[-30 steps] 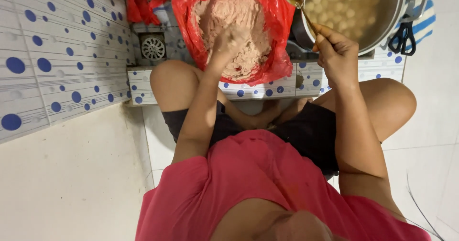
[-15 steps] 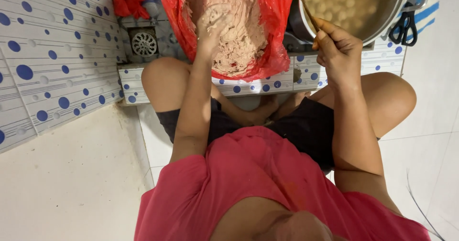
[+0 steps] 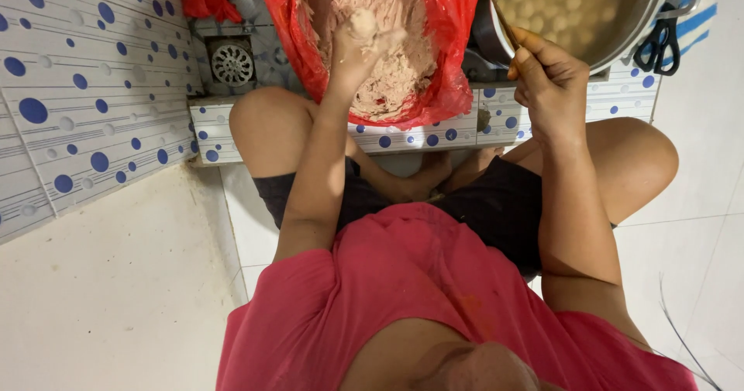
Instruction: A person sitting on the floor uses a spoon to scoop portions of meat paste from a plastic bag and drops them into a pot of water to form meatballs.
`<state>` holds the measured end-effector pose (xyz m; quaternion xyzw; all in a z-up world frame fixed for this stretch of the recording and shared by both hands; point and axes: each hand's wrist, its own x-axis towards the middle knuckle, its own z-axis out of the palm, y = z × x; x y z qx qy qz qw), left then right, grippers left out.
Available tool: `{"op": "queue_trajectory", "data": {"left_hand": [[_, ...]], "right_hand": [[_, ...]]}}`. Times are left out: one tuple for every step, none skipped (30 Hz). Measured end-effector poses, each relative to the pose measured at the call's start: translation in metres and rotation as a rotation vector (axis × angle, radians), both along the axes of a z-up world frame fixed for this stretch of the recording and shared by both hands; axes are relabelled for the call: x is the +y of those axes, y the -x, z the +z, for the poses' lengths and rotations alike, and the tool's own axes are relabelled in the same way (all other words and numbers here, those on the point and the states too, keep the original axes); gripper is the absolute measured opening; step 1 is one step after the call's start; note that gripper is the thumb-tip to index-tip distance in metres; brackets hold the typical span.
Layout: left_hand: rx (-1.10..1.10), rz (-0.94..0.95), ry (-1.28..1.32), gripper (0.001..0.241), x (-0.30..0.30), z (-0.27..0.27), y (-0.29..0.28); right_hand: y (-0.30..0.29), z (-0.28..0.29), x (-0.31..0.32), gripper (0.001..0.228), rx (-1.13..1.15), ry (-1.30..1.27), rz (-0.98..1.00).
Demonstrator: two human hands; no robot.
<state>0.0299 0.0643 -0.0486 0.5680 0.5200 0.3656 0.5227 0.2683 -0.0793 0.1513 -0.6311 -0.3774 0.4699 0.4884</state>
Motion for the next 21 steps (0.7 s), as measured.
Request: {"op": "queue_trajectory", "data": {"left_hand": [[-0.621,-0.267,0.178,0.035,0.007,-0.004,-0.005],[-1.244,-0.531,0.351,0.047,0.014,-0.008,-0.01],[-1.245,-0.53,0.351,0.047,0.01,-0.004,-0.009],[-0.682,-0.344,0.28,0.034,0.006,0.0,-0.009],[-0.124,-0.149,0.196,0.024,0.003,0.004,-0.008],[-0.124,-0.148,0.196,0.024,-0.002,0.025,-0.004],[-0.103,-0.151,0.308,0.06,-0.007,0.046,0.001],[-0.081,-0.154,0.42,0.117,-0.011,0.066,0.005],[-0.081,-0.154,0.419,0.117,-0.01,0.054,0.004],[-0.209,-0.144,0.27,0.063,-0.008,0.042,0.004],[-0.337,-0.137,0.119,0.035,-0.006,0.03,0.002],[-0.337,-0.138,0.119,0.035,-0.006,0.026,0.002],[-0.388,-0.164,0.003,0.016,-0.006,0.023,0.001],[-0.438,-0.189,-0.114,0.009,-0.006,0.019,0.0],[-0.441,-0.196,-0.114,0.009,-0.007,0.011,0.001],[-0.384,-0.119,0.047,0.029,-0.008,0.002,0.001],[-0.324,-0.045,0.207,0.048,-0.009,-0.006,0.0],[-0.327,-0.056,0.208,0.048,-0.013,-0.001,0.001],[-0.245,-0.024,0.232,0.06,-0.016,0.004,0.003],[-0.163,0.007,0.255,0.071,-0.018,0.009,0.004],[-0.162,-0.005,0.252,0.071,-0.021,0.013,0.005]], "right_hand": [[0.001,0.001,0.001,0.031,0.002,0.002,0.001],[0.002,0.002,0.002,0.031,0.003,0.004,0.002],[0.002,0.001,0.002,0.031,0.003,0.005,0.003],[0.001,0.0,0.001,0.031,-0.005,0.011,-0.008],[0.001,-0.002,0.002,0.031,-0.011,0.017,-0.019],[-0.001,-0.003,0.001,0.031,-0.012,0.017,-0.018],[-0.002,-0.004,0.001,0.031,-0.009,0.008,-0.01],[-0.002,-0.006,0.001,0.031,-0.006,-0.001,-0.002],[-0.003,-0.007,0.001,0.031,-0.006,-0.001,-0.002],[-0.004,-0.009,0.001,0.031,-0.001,0.0,-0.004],[-0.005,-0.01,0.0,0.031,0.004,0.001,-0.008],[-0.004,-0.009,0.001,0.031,0.004,0.001,-0.009],[-0.002,-0.007,0.001,0.031,0.001,0.008,-0.017],[-0.001,-0.005,0.002,0.03,-0.002,0.014,-0.024],[-0.001,-0.009,0.002,0.03,-0.005,0.013,-0.032],[-0.001,-0.013,0.003,0.03,-0.035,0.022,-0.027],[-0.002,-0.016,0.003,0.03,-0.066,0.031,-0.025],[0.001,-0.018,0.001,0.03,-0.069,0.031,-0.036],[0.003,-0.019,0.001,0.029,-0.101,0.046,0.014],[0.005,-0.02,0.0,0.029,-0.133,0.061,0.064],[0.011,-0.022,0.001,0.029,-0.133,0.057,0.051]]}}
